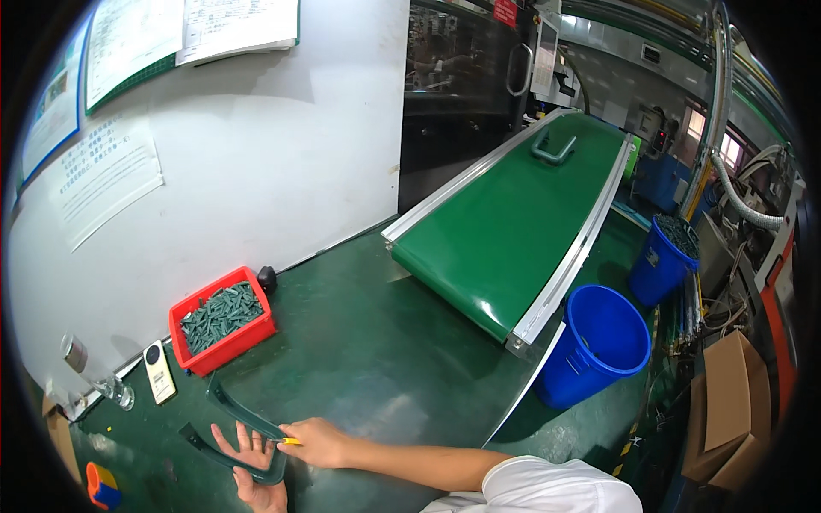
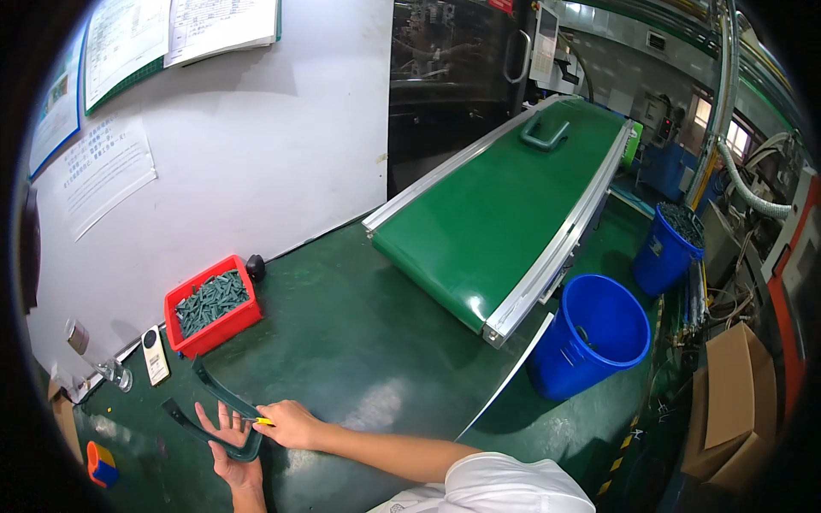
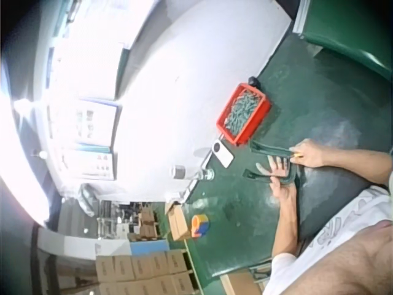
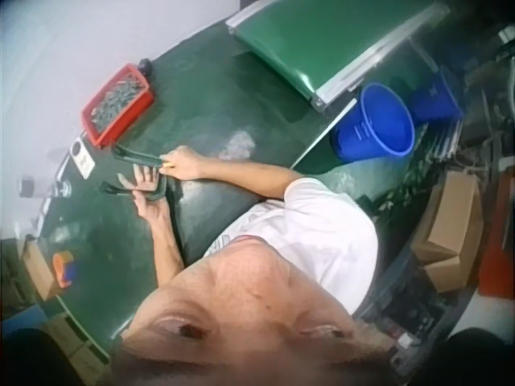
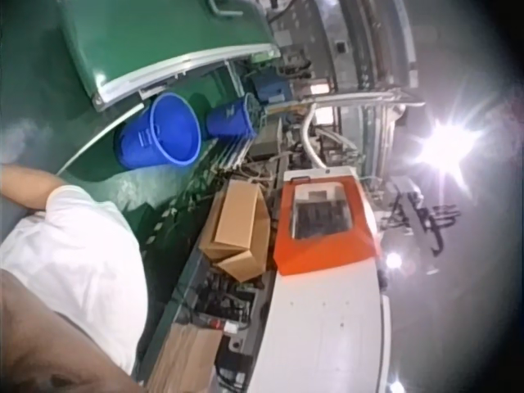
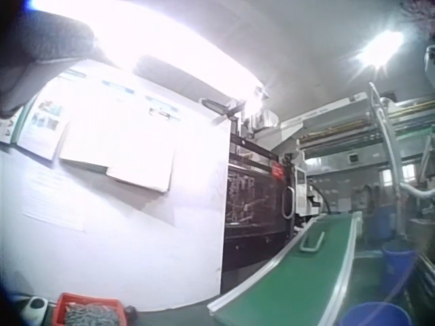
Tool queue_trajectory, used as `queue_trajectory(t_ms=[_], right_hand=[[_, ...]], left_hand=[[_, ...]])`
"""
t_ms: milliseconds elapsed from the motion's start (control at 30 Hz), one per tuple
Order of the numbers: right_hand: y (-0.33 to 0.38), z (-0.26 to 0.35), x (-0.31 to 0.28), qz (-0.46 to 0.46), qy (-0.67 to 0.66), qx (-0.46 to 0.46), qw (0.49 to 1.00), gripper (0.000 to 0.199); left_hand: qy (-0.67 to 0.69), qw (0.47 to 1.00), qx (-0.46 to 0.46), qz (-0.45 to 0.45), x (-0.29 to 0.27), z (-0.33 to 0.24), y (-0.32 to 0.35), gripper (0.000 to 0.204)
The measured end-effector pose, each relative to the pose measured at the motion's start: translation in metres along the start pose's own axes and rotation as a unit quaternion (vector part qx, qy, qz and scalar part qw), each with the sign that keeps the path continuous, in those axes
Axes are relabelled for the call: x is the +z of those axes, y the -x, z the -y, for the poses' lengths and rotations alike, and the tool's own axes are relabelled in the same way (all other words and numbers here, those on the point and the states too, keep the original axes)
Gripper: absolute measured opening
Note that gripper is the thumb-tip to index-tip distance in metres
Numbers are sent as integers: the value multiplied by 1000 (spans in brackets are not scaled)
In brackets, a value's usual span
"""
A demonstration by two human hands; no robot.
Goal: Debur and inspect green U-shaped plastic handles and place them into a shipping box.
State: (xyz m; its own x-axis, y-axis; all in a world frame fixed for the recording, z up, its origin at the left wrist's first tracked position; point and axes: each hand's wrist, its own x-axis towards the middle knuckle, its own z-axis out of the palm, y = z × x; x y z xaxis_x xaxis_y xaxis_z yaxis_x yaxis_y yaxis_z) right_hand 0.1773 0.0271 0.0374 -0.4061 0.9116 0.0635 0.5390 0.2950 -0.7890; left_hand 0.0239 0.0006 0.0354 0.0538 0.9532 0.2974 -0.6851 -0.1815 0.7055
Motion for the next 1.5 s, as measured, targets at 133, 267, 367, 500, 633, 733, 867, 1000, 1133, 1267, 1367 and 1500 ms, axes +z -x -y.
queue_trajectory(t_ms=[133,267,367,500,633,733,867,1000,1133,1267,1367,1500], right_hand=[[2,-10,17,-64,-43,-30,997,48],[6,-11,25,-129,-78,-46,988,42],[5,-13,26,-112,-107,-38,987,42],[3,-13,22,-84,-117,-32,989,42],[4,-11,21,-88,-156,-18,984,37],[5,-7,22,-93,-186,7,978,32],[8,1,19,-99,-199,28,975,27],[5,-3,16,-74,-182,30,980,25],[0,-11,8,3,-249,26,968,29],[2,-7,1,6,-273,-13,962,34],[0,-14,1,11,-237,-8,971,36],[3,-13,15,-56,-238,20,970,35]], left_hand=[[24,999,-16,27,-6,5,4,98],[7,999,-1,40,5,6,8,93],[-8,999,-1,46,9,8,10,94],[-31,998,1,52,11,8,17,95],[-43,997,1,60,14,11,24,96],[-57,996,1,65,17,14,29,97],[-69,996,6,64,19,16,32,98],[-78,995,10,62,22,16,31,99],[-86,994,17,59,19,17,32,100],[-99,993,26,51,16,17,33,101],[-106,993,36,38,16,17,32,102],[-125,990,64,-1,16,19,24,103]])
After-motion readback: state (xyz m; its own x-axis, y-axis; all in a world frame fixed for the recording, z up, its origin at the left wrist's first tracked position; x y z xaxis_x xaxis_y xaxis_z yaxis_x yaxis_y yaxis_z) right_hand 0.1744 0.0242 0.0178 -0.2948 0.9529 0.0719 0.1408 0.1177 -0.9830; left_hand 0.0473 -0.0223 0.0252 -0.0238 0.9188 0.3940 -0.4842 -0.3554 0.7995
